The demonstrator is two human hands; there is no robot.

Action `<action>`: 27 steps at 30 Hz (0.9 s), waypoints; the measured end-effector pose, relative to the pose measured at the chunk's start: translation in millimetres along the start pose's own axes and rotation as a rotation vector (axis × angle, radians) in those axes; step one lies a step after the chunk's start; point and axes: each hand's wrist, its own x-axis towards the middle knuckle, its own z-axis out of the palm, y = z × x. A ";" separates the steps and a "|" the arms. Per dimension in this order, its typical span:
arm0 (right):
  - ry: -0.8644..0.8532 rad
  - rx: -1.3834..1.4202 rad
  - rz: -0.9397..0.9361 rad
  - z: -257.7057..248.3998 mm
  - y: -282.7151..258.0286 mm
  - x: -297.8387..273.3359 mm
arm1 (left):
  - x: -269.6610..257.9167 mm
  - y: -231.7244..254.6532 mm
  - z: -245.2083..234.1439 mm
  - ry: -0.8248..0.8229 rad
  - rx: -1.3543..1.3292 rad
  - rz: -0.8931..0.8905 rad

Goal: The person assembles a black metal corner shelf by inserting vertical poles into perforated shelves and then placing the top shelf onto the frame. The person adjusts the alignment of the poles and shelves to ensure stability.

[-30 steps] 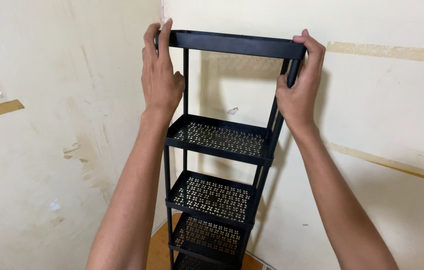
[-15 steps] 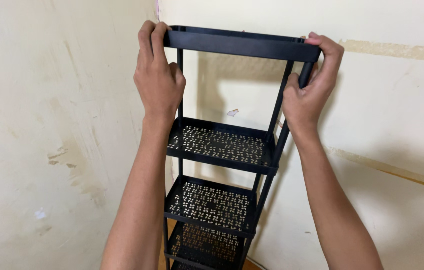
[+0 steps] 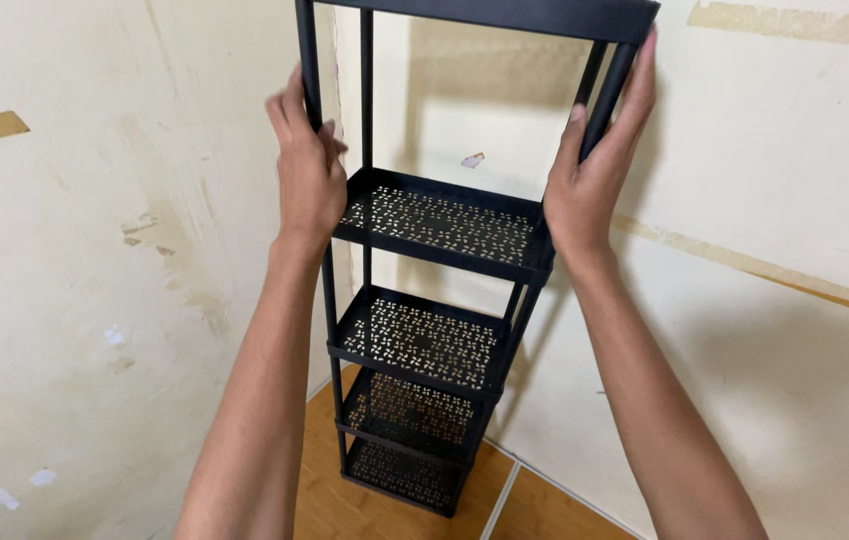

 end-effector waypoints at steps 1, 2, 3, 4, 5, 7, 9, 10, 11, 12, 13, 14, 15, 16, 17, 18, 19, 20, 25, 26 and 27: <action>-0.013 0.012 0.037 1.1 -6.8 -12.0 | -10.7 -2.2 -0.4 -0.063 -0.069 -0.147; -0.027 0.025 0.075 1.5 -13.9 -23.4 | -17.9 -4.2 -0.2 -0.049 -0.093 -0.172; -0.054 0.103 0.282 0.8 -20.3 -33.9 | -22.4 -5.2 2.2 -0.035 -0.120 -0.194; -0.089 0.186 0.488 -0.4 -25.3 -41.7 | -25.7 -5.9 4.0 -0.022 -0.147 -0.215; -0.081 0.302 0.536 -2.8 -26.7 -43.9 | -26.4 -6.7 5.9 -0.007 -0.171 -0.244; -0.067 0.535 0.632 -7.2 -25.8 -46.1 | -26.4 -7.2 8.2 0.020 -0.217 -0.307; -0.069 0.594 0.624 -8.5 -21.4 -46.4 | -24.3 -7.4 9.8 0.055 -0.238 -0.357; -0.069 0.624 0.619 -7.6 -18.7 -46.9 | -22.0 -8.3 9.7 0.071 -0.247 -0.381; -0.061 0.625 0.626 -7.4 -16.0 -49.7 | -21.4 -10.0 9.4 0.057 -0.289 -0.400; -0.054 0.626 0.632 -8.0 -12.8 -53.2 | -19.8 -12.1 9.8 0.043 -0.331 -0.419; -0.044 0.631 0.636 -6.8 -9.3 -57.1 | -17.9 -14.3 9.3 0.030 -0.370 -0.434; -0.044 0.614 0.618 -5.3 -6.7 -62.4 | -17.4 -16.4 8.5 0.020 -0.397 -0.441; -0.044 0.595 0.601 -4.8 -6.2 -69.6 | -17.5 -18.3 8.3 0.007 -0.427 -0.450; -0.044 0.575 0.584 -4.1 -7.0 -77.4 | -17.9 -20.4 8.1 -0.006 -0.456 -0.459; -0.039 0.520 0.538 -1.7 -9.0 -85.5 | -18.2 -22.5 9.0 -0.018 -0.436 -0.462; -0.034 0.465 0.492 1.1 -13.2 -95.0 | -21.6 -24.4 9.6 -0.031 -0.415 -0.464; -0.033 0.415 0.445 2.7 -16.0 -101.7 | -27.6 -26.4 9.7 -0.039 -0.390 -0.468; -0.010 0.369 0.462 1.0 -17.7 -105.2 | -37.9 -26.9 11.7 0.046 -0.152 -0.261; -0.047 -0.040 0.319 4.3 -24.1 -105.0 | -72.9 -43.2 15.6 0.034 0.189 -0.173; -0.039 -0.039 0.334 5.7 -24.3 -103.9 | -72.4 -46.6 17.9 0.025 0.065 -0.270; -0.035 -0.039 0.349 7.6 -25.7 -103.2 | -71.8 -50.1 18.5 0.015 -0.060 -0.368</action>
